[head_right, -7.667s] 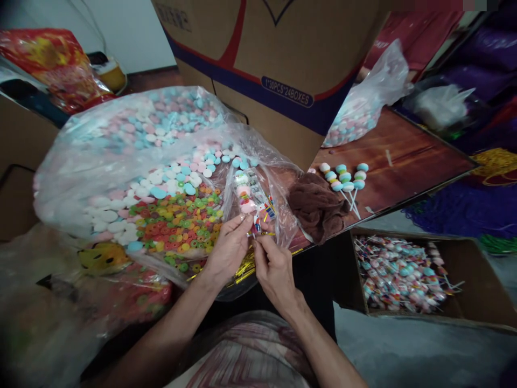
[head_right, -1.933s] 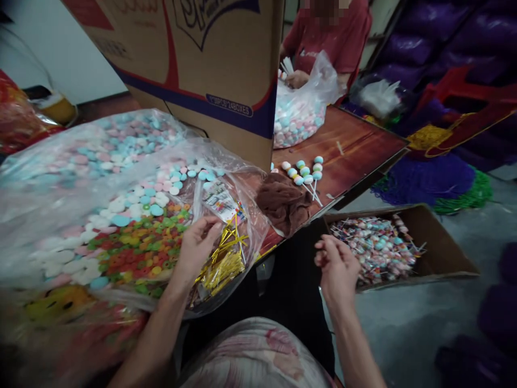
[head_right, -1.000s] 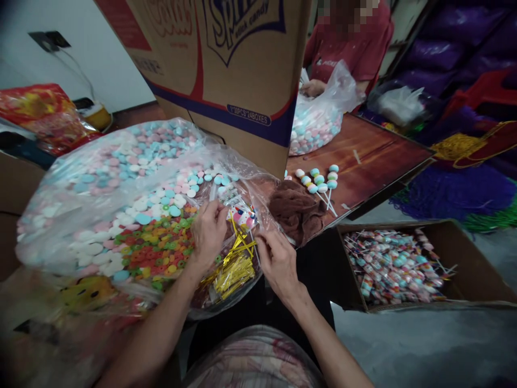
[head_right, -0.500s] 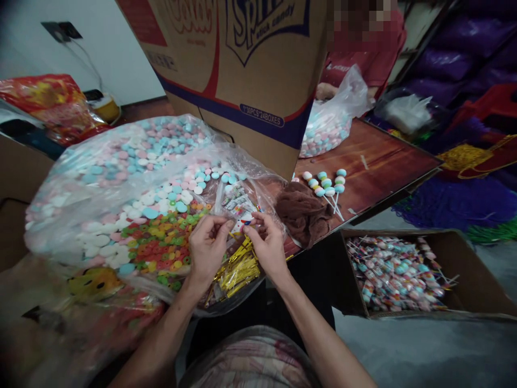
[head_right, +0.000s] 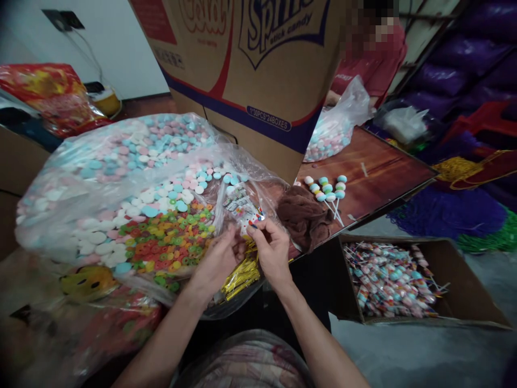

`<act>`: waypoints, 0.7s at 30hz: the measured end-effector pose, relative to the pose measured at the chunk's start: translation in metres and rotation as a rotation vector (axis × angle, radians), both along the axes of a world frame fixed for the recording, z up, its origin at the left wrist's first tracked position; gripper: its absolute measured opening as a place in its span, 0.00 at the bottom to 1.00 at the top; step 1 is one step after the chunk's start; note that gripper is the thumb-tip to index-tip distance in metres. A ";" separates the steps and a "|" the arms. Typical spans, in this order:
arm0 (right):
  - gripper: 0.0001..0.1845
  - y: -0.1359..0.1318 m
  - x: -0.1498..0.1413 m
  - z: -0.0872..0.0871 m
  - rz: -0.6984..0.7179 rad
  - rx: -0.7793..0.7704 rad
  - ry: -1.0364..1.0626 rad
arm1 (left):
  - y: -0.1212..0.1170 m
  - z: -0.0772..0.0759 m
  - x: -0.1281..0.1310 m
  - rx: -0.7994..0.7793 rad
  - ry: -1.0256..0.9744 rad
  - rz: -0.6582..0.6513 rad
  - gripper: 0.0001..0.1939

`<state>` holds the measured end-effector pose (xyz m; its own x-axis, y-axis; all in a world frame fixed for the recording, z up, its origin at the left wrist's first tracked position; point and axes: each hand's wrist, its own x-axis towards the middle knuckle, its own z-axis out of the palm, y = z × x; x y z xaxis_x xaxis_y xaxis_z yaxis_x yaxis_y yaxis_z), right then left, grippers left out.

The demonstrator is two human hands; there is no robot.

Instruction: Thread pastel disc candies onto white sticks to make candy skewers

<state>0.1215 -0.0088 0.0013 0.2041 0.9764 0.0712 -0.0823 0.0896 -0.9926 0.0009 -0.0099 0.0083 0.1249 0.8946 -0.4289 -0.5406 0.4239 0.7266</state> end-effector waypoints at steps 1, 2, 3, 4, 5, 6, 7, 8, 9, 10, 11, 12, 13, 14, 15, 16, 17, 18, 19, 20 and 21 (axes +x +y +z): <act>0.11 -0.001 0.000 0.000 0.009 -0.001 -0.014 | 0.003 0.000 0.001 -0.073 -0.117 0.024 0.15; 0.11 -0.002 0.000 0.001 0.015 -0.001 -0.033 | 0.006 -0.001 0.003 -0.134 -0.201 0.057 0.13; 0.12 -0.004 0.000 0.000 0.015 0.000 -0.052 | 0.008 -0.002 0.004 -0.180 -0.252 0.093 0.12; 0.13 -0.005 0.000 -0.001 0.009 0.002 -0.070 | 0.010 -0.003 0.005 -0.205 -0.274 0.129 0.11; 0.14 -0.006 0.000 -0.002 0.001 0.000 -0.085 | 0.011 -0.003 0.006 -0.209 -0.275 0.165 0.10; 0.15 -0.008 0.000 -0.003 -0.008 -0.006 -0.094 | 0.011 -0.004 0.007 -0.195 -0.259 0.200 0.11; 0.16 -0.009 0.000 -0.005 -0.016 -0.014 -0.099 | 0.010 -0.005 0.009 -0.166 -0.229 0.237 0.12; 0.18 -0.009 0.000 -0.006 -0.022 -0.022 -0.103 | 0.008 -0.006 0.011 -0.128 -0.188 0.273 0.13; 0.19 -0.010 0.000 -0.008 -0.031 -0.027 -0.107 | 0.006 -0.006 0.013 -0.082 -0.138 0.311 0.14; 0.19 -0.011 0.000 -0.008 -0.040 -0.030 -0.111 | 0.004 -0.006 0.014 -0.034 -0.080 0.349 0.15; 0.20 -0.011 0.000 -0.009 -0.049 -0.030 -0.113 | 0.003 -0.006 0.016 0.011 -0.022 0.379 0.15; 0.20 -0.011 0.000 -0.009 -0.061 -0.029 -0.113 | 0.001 -0.006 0.017 0.047 0.024 0.394 0.15; 0.21 -0.011 0.001 -0.008 -0.071 -0.031 -0.113 | 0.000 -0.005 0.017 0.073 0.050 0.393 0.15; 0.21 -0.011 0.003 -0.008 -0.082 -0.035 -0.114 | 0.000 -0.004 0.017 0.087 0.056 0.385 0.15; 0.21 -0.011 0.004 -0.007 -0.094 -0.037 -0.118 | 0.000 -0.002 0.017 0.088 0.044 0.375 0.15; 0.21 -0.012 0.006 -0.007 -0.102 -0.039 -0.129 | 0.000 -0.001 0.016 0.079 0.020 0.367 0.15; 0.21 -0.012 0.008 -0.007 -0.106 -0.036 -0.147 | 0.001 0.001 0.015 0.064 -0.008 0.367 0.16; 0.21 -0.013 0.010 -0.007 -0.104 -0.029 -0.171 | 0.002 0.003 0.015 0.046 -0.033 0.375 0.16; 0.21 -0.014 0.011 -0.007 -0.098 -0.018 -0.196 | 0.002 0.005 0.014 0.030 -0.051 0.389 0.16; 0.21 -0.014 0.012 -0.008 -0.094 -0.005 -0.218 | 0.003 0.007 0.015 0.017 -0.065 0.404 0.16; 0.21 -0.015 0.013 -0.008 -0.092 0.008 -0.236 | 0.003 0.009 0.015 0.009 -0.071 0.420 0.16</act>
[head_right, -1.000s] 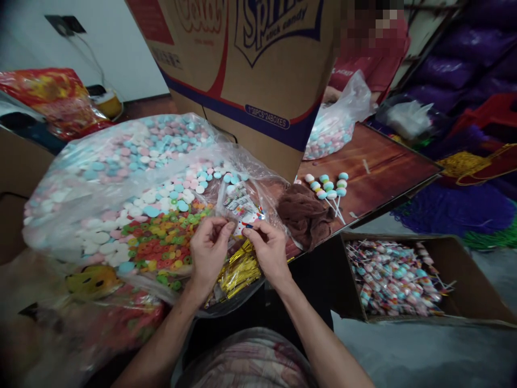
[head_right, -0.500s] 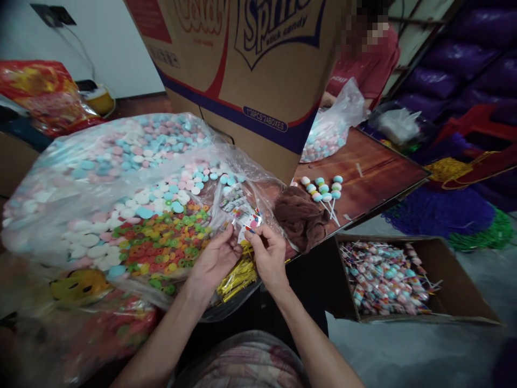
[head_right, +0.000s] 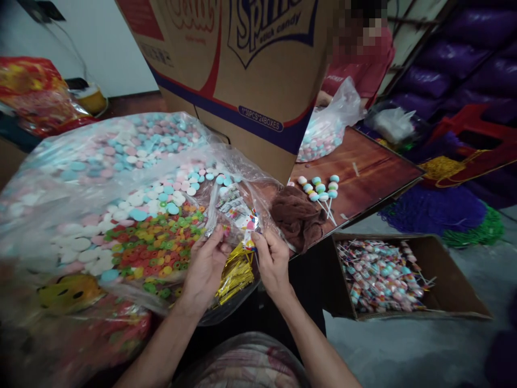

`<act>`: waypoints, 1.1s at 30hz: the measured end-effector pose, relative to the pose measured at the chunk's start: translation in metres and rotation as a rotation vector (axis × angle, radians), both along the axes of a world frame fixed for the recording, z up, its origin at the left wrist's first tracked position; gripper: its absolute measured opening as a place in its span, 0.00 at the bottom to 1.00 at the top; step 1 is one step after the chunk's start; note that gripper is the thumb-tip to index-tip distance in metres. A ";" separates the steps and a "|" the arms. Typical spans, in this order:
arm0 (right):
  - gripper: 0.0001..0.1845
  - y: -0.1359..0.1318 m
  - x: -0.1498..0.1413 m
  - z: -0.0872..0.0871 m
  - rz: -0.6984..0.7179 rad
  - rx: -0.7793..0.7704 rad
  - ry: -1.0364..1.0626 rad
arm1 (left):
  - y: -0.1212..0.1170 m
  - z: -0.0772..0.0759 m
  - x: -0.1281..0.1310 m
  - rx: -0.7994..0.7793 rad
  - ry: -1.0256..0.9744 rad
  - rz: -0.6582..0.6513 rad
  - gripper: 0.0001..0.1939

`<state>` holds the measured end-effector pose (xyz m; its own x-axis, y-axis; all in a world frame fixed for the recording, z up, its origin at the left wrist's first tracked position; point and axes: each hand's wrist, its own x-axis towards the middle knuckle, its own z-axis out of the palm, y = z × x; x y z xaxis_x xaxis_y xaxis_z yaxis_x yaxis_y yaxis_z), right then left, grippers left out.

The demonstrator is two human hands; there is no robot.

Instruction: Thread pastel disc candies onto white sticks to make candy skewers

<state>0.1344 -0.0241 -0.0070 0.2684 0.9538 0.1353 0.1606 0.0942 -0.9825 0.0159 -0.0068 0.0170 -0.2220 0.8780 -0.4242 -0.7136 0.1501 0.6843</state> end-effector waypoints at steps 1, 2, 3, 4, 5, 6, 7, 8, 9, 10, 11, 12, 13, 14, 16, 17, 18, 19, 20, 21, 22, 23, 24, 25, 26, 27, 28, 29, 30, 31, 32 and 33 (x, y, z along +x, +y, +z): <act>0.21 -0.001 0.001 0.000 -0.001 0.010 -0.012 | 0.000 0.002 0.001 -0.003 0.000 0.016 0.16; 0.21 -0.001 0.001 0.000 -0.007 0.018 -0.020 | 0.001 0.003 0.002 0.001 0.009 0.028 0.16; 0.22 0.000 0.002 0.000 -0.013 0.019 -0.024 | 0.001 0.004 0.003 0.009 0.022 0.035 0.16; 0.22 0.000 0.004 0.000 -0.015 0.017 -0.025 | 0.001 0.005 0.004 0.018 0.033 0.035 0.16; 0.22 0.001 0.005 0.001 -0.014 0.015 -0.027 | 0.001 0.005 0.004 0.023 0.037 0.024 0.16; 0.22 0.001 0.006 0.002 -0.010 0.014 -0.029 | 0.002 0.005 0.004 0.025 0.032 0.004 0.16; 0.21 0.002 0.008 0.003 -0.004 0.019 -0.034 | 0.003 0.005 0.004 0.023 0.022 -0.016 0.16; 0.21 0.002 0.009 0.005 0.008 0.029 -0.044 | 0.003 0.005 0.003 0.019 0.012 -0.031 0.16; 0.22 0.002 0.011 0.007 0.021 0.048 -0.062 | 0.005 0.004 0.002 0.015 0.003 -0.038 0.16; 0.22 0.003 0.013 0.009 0.035 0.073 -0.091 | 0.006 0.004 0.001 0.015 0.000 -0.033 0.15; 0.22 0.003 0.015 0.011 0.046 0.098 -0.128 | 0.007 0.004 0.000 0.021 0.000 -0.018 0.15; 0.23 0.004 0.018 0.013 0.048 0.121 -0.167 | 0.009 0.003 -0.001 0.026 0.000 0.003 0.16; 0.23 0.005 0.023 0.015 0.031 0.138 -0.205 | 0.011 0.003 -0.002 0.029 -0.004 0.024 0.16; 0.22 0.007 0.030 0.017 -0.009 0.150 -0.241 | 0.013 0.003 -0.004 0.030 -0.012 0.045 0.15; 0.21 0.015 0.051 0.021 -0.152 0.162 -0.324 | 0.018 0.002 -0.008 0.019 -0.029 0.081 0.15; 0.21 0.021 0.064 0.022 -0.239 0.166 -0.382 | 0.020 0.001 -0.010 0.007 -0.039 0.091 0.15; 0.20 0.028 0.078 0.022 -0.321 0.170 -0.454 | 0.022 -0.001 -0.012 -0.009 -0.050 0.096 0.14; 0.19 0.036 0.093 0.021 -0.379 0.164 -0.535 | 0.024 -0.002 -0.013 -0.028 -0.063 0.098 0.14; 0.17 0.045 0.107 0.020 -0.421 0.140 -0.627 | 0.025 -0.003 -0.013 -0.047 -0.076 0.095 0.14; 0.15 0.053 0.120 0.018 -0.457 0.098 -0.723 | 0.026 -0.005 -0.013 -0.063 -0.088 0.090 0.13; 0.13 0.062 0.131 0.015 -0.466 0.031 -0.820 | 0.026 -0.006 -0.013 -0.075 -0.096 0.085 0.13; 0.11 0.069 0.139 0.011 -0.458 -0.048 -0.907 | 0.027 -0.007 -0.011 -0.085 -0.100 0.081 0.12; 0.09 0.075 0.145 0.007 -0.451 -0.121 -0.974 | 0.027 -0.007 -0.010 -0.093 -0.100 0.080 0.12; 0.07 0.080 0.149 0.003 -0.444 -0.182 -1.019 | 0.028 -0.008 -0.009 -0.099 -0.097 0.079 0.12; 0.07 0.084 0.151 0.000 -0.442 -0.226 -1.042 | 0.029 -0.008 -0.008 -0.107 -0.093 0.080 0.11; 0.07 0.086 0.152 -0.004 -0.449 -0.255 -1.048 | 0.029 -0.009 -0.007 -0.119 -0.087 0.085 0.11; 0.07 0.087 0.152 -0.007 -0.459 -0.272 -1.043 | 0.030 -0.009 -0.007 -0.127 -0.079 0.088 0.11; 0.07 0.088 0.151 -0.009 -0.467 -0.285 -1.032 | 0.031 -0.009 -0.007 -0.130 -0.074 0.092 0.11; 0.07 0.088 0.151 -0.011 -0.476 -0.298 -1.020 | 0.032 -0.010 -0.007 -0.126 -0.071 0.091 0.11; 0.08 0.089 0.150 -0.013 -0.483 -0.309 -1.007 | 0.033 -0.011 -0.007 -0.119 -0.070 0.089 0.11; 0.09 0.089 0.151 -0.014 -0.489 -0.316 -0.991 | 0.033 -0.011 -0.008 -0.112 -0.071 0.083 0.12; 0.09 0.089 0.151 -0.015 -0.494 -0.318 -0.973 | 0.034 -0.012 -0.008 -0.107 -0.075 0.075 0.12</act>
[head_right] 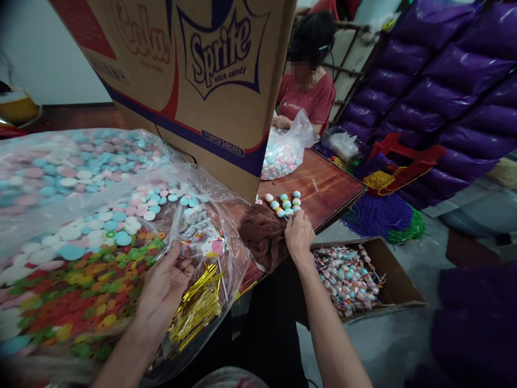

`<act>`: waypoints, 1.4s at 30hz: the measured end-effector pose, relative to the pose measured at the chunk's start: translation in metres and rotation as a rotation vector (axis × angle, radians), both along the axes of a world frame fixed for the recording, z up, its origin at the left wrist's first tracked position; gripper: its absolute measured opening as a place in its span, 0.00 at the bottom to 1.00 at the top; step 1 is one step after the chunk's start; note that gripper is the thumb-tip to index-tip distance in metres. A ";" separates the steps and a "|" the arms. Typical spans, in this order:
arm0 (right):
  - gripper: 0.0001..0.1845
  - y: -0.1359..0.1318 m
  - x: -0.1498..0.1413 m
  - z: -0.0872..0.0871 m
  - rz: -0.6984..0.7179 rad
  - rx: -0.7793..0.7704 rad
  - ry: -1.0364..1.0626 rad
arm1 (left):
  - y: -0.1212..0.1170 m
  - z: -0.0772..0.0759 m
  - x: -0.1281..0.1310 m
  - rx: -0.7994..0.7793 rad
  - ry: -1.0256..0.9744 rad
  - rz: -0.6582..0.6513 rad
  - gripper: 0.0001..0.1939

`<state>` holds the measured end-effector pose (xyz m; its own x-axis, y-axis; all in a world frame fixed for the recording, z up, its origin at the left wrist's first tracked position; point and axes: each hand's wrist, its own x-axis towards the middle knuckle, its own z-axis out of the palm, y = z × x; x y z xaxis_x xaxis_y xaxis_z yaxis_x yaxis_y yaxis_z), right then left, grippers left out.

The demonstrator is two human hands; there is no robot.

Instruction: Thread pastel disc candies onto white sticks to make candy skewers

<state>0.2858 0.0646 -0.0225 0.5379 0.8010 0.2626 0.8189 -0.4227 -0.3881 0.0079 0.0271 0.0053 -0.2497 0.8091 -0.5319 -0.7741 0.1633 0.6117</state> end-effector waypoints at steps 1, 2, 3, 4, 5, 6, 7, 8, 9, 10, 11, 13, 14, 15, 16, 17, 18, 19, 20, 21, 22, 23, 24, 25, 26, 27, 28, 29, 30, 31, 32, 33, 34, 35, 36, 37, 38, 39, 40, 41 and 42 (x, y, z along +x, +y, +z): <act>0.10 0.000 0.001 -0.001 -0.004 0.009 0.017 | 0.000 0.000 0.000 0.000 -0.006 -0.006 0.12; 0.11 0.001 0.003 -0.002 -0.008 0.021 0.034 | 0.001 -0.001 0.000 -0.005 -0.012 -0.008 0.12; 0.12 0.001 0.004 -0.003 -0.009 0.038 0.052 | 0.001 -0.001 0.000 -0.012 -0.020 -0.009 0.12; 0.12 0.002 0.006 -0.004 -0.008 0.059 0.069 | 0.001 -0.001 0.000 -0.018 -0.028 -0.009 0.11; 0.12 0.002 0.008 -0.004 -0.007 0.085 0.085 | 0.001 -0.001 0.000 -0.023 -0.036 -0.005 0.11; 0.13 0.002 0.009 -0.004 -0.005 0.114 0.101 | 0.001 0.000 0.000 -0.027 -0.042 0.000 0.10; 0.13 0.000 0.010 -0.004 -0.004 0.143 0.116 | 0.001 0.001 0.000 -0.028 -0.049 0.002 0.10; 0.14 -0.002 0.010 -0.003 -0.005 0.169 0.129 | 0.001 0.002 0.000 -0.030 -0.060 0.001 0.10; 0.15 -0.006 0.008 -0.001 -0.005 0.206 0.146 | 0.001 0.003 0.000 -0.032 -0.075 -0.002 0.10; 0.16 -0.012 0.004 0.002 0.007 0.258 0.172 | 0.001 0.004 -0.001 -0.035 -0.093 -0.006 0.09; 0.16 -0.019 -0.001 0.006 0.028 0.313 0.204 | 0.001 0.005 -0.001 -0.043 -0.113 -0.013 0.09; 0.14 -0.039 -0.018 0.016 0.158 0.488 0.342 | 0.001 0.007 -0.002 -0.069 -0.144 -0.010 0.08; 0.13 -0.050 -0.028 0.022 0.236 0.527 0.417 | 0.001 0.007 -0.003 -0.086 -0.154 -0.005 0.07; 0.11 -0.061 -0.038 0.027 0.313 0.516 0.492 | 0.001 0.008 -0.003 -0.101 -0.162 0.002 0.07; 0.09 -0.072 -0.048 0.033 0.374 0.509 0.535 | 0.001 0.008 -0.004 -0.114 -0.169 0.006 0.06; 0.07 -0.083 -0.058 0.038 0.437 0.492 0.552 | 0.001 0.009 -0.005 -0.125 -0.176 0.009 0.05; 0.05 -0.091 -0.066 0.041 0.497 0.476 0.565 | 0.001 0.009 -0.006 -0.130 -0.182 0.009 0.05; 0.05 -0.098 -0.073 0.044 0.544 0.479 0.581 | 0.001 0.010 -0.007 -0.132 -0.188 0.006 0.06; 0.05 -0.103 -0.078 0.045 0.581 0.478 0.593 | 0.000 0.011 -0.008 -0.129 -0.193 0.001 0.06; 0.05 -0.107 -0.081 0.045 0.608 0.482 0.605 | 0.000 0.012 -0.008 -0.127 -0.196 -0.003 0.07; 0.06 -0.109 -0.083 0.045 0.626 0.487 0.615 | -0.001 0.012 -0.008 -0.126 -0.197 -0.005 0.07; 0.06 -0.111 -0.083 0.044 0.639 0.488 0.621 | -0.002 0.013 -0.008 -0.127 -0.197 -0.007 0.07; 0.07 -0.112 -0.082 0.044 0.649 0.490 0.623 | -0.002 0.014 -0.008 -0.132 -0.195 -0.005 0.06; 0.07 -0.113 -0.081 0.043 0.656 0.489 0.625 | -0.003 0.014 -0.007 -0.137 -0.193 -0.001 0.06; 0.08 -0.114 -0.080 0.043 0.662 0.489 0.626 | -0.004 0.015 -0.007 -0.142 -0.191 0.004 0.06; 0.09 -0.115 -0.079 0.043 0.666 0.492 0.627 | -0.004 0.015 -0.006 -0.142 -0.192 0.010 0.06; 0.09 -0.117 -0.078 0.043 0.670 0.496 0.626 | -0.005 0.015 -0.006 -0.140 -0.195 0.014 0.06; 0.10 -0.119 -0.078 0.043 0.672 0.502 0.625 | -0.005 0.015 -0.006 -0.136 -0.199 0.017 0.06; 0.10 -0.120 -0.078 0.044 0.676 0.510 0.623 | -0.006 0.014 -0.006 -0.131 -0.202 0.017 0.07; 0.11 -0.122 -0.078 0.044 0.682 0.515 0.622 | -0.006 0.013 -0.006 -0.124 -0.205 0.012 0.07; 0.11 -0.124 -0.078 0.044 0.690 0.519 0.619 | -0.006 0.012 -0.006 -0.117 -0.204 0.009 0.07; 0.12 -0.125 -0.078 0.045 0.701 0.520 0.615 | -0.006 0.011 -0.006 -0.112 -0.200 0.005 0.07; 0.12 -0.126 -0.079 0.044 0.714 0.518 0.608 | -0.006 0.010 -0.007 -0.109 -0.196 0.004 0.07; 0.13 -0.126 -0.079 0.044 0.727 0.516 0.601 | -0.006 0.009 -0.007 -0.110 -0.194 0.004 0.07; 0.13 -0.127 -0.079 0.044 0.738 0.512 0.593 | -0.006 0.008 -0.007 -0.115 -0.197 0.003 0.08; 0.13 -0.127 -0.079 0.044 0.747 0.509 0.586 | -0.006 0.007 -0.007 -0.123 -0.204 0.004 0.08; 0.13 -0.127 -0.079 0.043 0.753 0.506 0.579 | -0.005 0.007 -0.008 -0.133 -0.213 0.005 0.08; 0.13 -0.127 -0.079 0.043 0.755 0.502 0.571 | -0.005 0.007 -0.008 -0.143 -0.223 0.006 0.08; 0.13 -0.128 -0.078 0.043 0.756 0.497 0.561 | -0.005 0.008 -0.008 -0.153 -0.232 0.008 0.08; 0.13 -0.128 -0.078 0.042 0.758 0.490 0.548 | -0.004 0.008 -0.007 -0.163 -0.238 0.012 0.08; 0.13 -0.128 -0.077 0.042 0.763 0.483 0.530 | -0.004 0.009 -0.007 -0.170 -0.242 0.018 0.09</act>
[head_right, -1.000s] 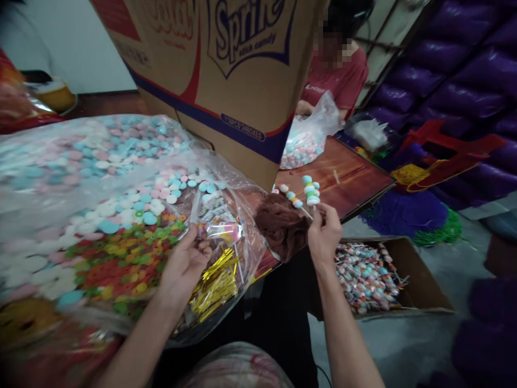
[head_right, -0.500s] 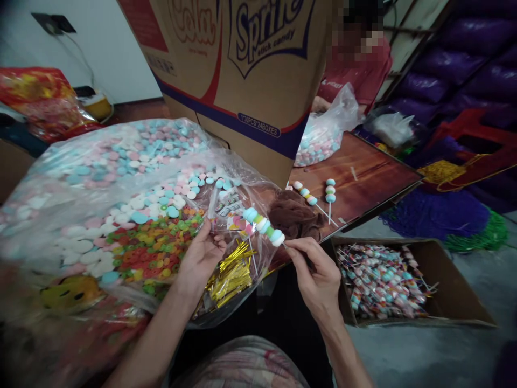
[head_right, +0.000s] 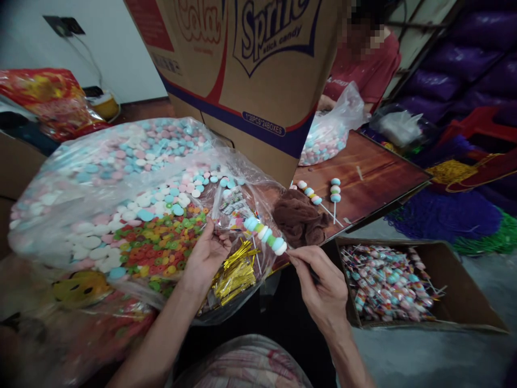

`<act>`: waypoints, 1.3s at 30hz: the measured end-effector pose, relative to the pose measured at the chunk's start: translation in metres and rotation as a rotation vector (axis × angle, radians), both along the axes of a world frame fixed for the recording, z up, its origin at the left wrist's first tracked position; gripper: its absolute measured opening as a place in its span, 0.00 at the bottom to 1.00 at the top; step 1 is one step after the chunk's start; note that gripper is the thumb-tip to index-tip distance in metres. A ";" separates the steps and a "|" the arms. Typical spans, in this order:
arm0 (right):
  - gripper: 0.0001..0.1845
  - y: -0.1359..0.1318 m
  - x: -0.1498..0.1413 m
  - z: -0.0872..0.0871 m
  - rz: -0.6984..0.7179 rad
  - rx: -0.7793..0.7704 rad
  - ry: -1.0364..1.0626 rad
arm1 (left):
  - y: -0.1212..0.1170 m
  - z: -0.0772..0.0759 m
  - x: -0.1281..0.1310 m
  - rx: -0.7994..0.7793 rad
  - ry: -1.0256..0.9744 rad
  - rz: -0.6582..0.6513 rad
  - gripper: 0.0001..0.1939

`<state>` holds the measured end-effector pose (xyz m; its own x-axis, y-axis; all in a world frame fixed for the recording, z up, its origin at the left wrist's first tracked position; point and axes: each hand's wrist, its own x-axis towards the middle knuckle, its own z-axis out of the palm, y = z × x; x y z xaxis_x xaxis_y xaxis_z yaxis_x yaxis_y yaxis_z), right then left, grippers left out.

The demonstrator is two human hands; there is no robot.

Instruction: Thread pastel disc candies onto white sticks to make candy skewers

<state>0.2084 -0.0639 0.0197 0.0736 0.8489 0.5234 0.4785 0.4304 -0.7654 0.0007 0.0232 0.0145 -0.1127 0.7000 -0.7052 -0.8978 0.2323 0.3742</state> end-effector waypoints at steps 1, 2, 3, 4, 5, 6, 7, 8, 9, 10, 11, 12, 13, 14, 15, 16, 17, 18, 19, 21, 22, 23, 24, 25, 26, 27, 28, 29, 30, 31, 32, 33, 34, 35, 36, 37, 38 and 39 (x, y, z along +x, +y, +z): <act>0.13 0.000 0.001 0.000 0.003 0.005 -0.021 | 0.000 0.001 0.000 -0.004 -0.002 0.004 0.09; 0.14 -0.001 0.001 0.000 0.008 0.012 -0.045 | 0.001 0.001 0.001 -0.004 -0.004 0.005 0.09; 0.14 -0.001 0.002 0.000 0.014 0.021 -0.071 | 0.001 0.001 0.001 -0.003 -0.002 0.005 0.09; 0.14 -0.002 0.003 0.000 0.022 0.029 -0.098 | 0.001 0.000 0.001 0.001 0.004 0.005 0.10; 0.14 -0.002 0.004 0.001 0.030 0.036 -0.125 | 0.000 -0.001 0.002 0.010 0.017 0.005 0.10; 0.14 -0.003 0.004 0.002 0.039 0.037 -0.152 | 0.000 -0.003 0.002 0.026 0.041 0.008 0.09; 0.15 -0.003 0.005 0.003 0.049 0.036 -0.174 | -0.001 -0.004 0.003 0.050 0.077 0.014 0.09; 0.15 -0.004 0.006 0.004 0.062 0.034 -0.192 | -0.002 -0.006 0.004 0.083 0.124 0.025 0.10; 0.15 -0.004 0.006 0.006 0.076 0.029 -0.202 | -0.003 -0.007 0.004 0.122 0.178 0.042 0.13; 0.15 -0.004 0.007 0.007 0.091 0.019 -0.200 | -0.004 -0.008 0.004 0.163 0.235 0.059 0.15; 0.15 -0.005 0.007 0.008 0.108 0.003 -0.185 | -0.004 -0.009 0.004 0.197 0.290 0.074 0.17; 0.14 -0.005 0.007 0.008 0.124 -0.020 -0.156 | -0.005 -0.010 0.004 0.226 0.339 0.084 0.19; 0.13 -0.005 0.007 0.008 0.137 -0.051 -0.114 | -0.005 -0.011 0.004 0.247 0.381 0.087 0.20; 0.12 -0.005 0.006 0.007 0.145 -0.086 -0.059 | -0.006 -0.011 0.004 0.261 0.416 0.084 0.21; 0.11 -0.005 0.006 0.005 0.143 -0.123 0.007 | -0.006 -0.012 0.003 0.271 0.442 0.077 0.22; 0.10 -0.005 0.006 0.003 0.133 -0.165 0.075 | -0.007 -0.012 0.003 0.275 0.462 0.071 0.22; 0.09 -0.005 0.005 -0.001 0.116 -0.213 0.143 | -0.007 -0.013 0.003 0.276 0.479 0.066 0.22; 0.07 -0.005 0.004 -0.005 0.092 -0.263 0.211 | -0.007 -0.013 0.003 0.275 0.491 0.063 0.22; 0.06 -0.004 0.004 -0.009 0.069 -0.311 0.278 | -0.007 -0.014 0.003 0.274 0.501 0.060 0.22; 0.04 -0.003 0.002 -0.016 0.038 -0.395 0.408 | -0.008 -0.015 0.004 0.284 0.510 0.052 0.22; 0.04 -0.002 0.000 -0.019 0.034 -0.426 0.472 | -0.008 -0.016 0.005 0.293 0.509 0.048 0.21; 0.03 -0.001 -0.001 -0.020 0.035 -0.448 0.535 | -0.007 -0.017 0.005 0.302 0.504 0.045 0.21; 0.04 -0.001 -0.003 -0.020 0.038 -0.466 0.594 | -0.007 -0.018 0.005 0.307 0.497 0.044 0.21; 0.04 0.000 -0.005 -0.020 0.043 -0.482 0.646 | -0.007 -0.019 0.006 0.307 0.491 0.045 0.20; 0.05 0.001 -0.006 -0.019 0.047 -0.495 0.690 | -0.007 -0.019 0.006 0.304 0.485 0.046 0.20; 0.06 0.002 -0.008 -0.018 0.048 -0.504 0.725 | -0.006 -0.020 0.006 0.301 0.477 0.045 0.20; 0.07 0.003 -0.010 -0.018 0.048 -0.512 0.748 | -0.006 -0.020 0.006 0.300 0.467 0.042 0.20; 0.07 0.004 -0.011 -0.017 0.047 -0.516 0.760 | -0.006 -0.020 0.006 0.302 0.454 0.038 0.20; 0.07 0.004 -0.012 -0.017 0.045 -0.518 0.762 | -0.006 -0.020 0.006 0.306 0.436 0.033 0.20; 0.07 0.004 -0.013 -0.018 0.042 -0.518 0.758 | -0.005 -0.020 0.006 0.310 0.414 0.027 0.20; 0.07 0.004 -0.014 -0.018 0.039 -0.517 0.753 | -0.005 -0.020 0.006 0.309 0.391 0.022 0.20; 0.07 0.004 -0.014 -0.019 0.036 -0.514 0.751 | -0.005 -0.020 0.006 0.303 0.370 0.019 0.19; 0.07 0.004 -0.014 -0.019 0.032 -0.511 0.752 | -0.004 -0.020 0.006 0.294 0.350 0.017 0.18; 0.07 0.004 -0.014 -0.020 0.028 -0.506 0.754 | -0.004 -0.021 0.006 0.285 0.333 0.019 0.17; 0.07 0.004 -0.014 -0.020 0.023 -0.502 0.756 | -0.004 -0.021 0.006 0.277 0.319 0.026 0.16; 0.06 0.005 -0.013 -0.021 0.018 -0.496 0.753 | -0.003 -0.021 0.005 0.273 0.306 0.035 0.14; 0.06 0.005 -0.012 -0.021 0.013 -0.489 0.745 | -0.003 -0.021 0.005 0.272 0.295 0.046 0.13; 0.06 0.004 -0.011 -0.021 0.009 -0.479 0.731 | -0.003 -0.022 0.005 0.272 0.286 0.054 0.12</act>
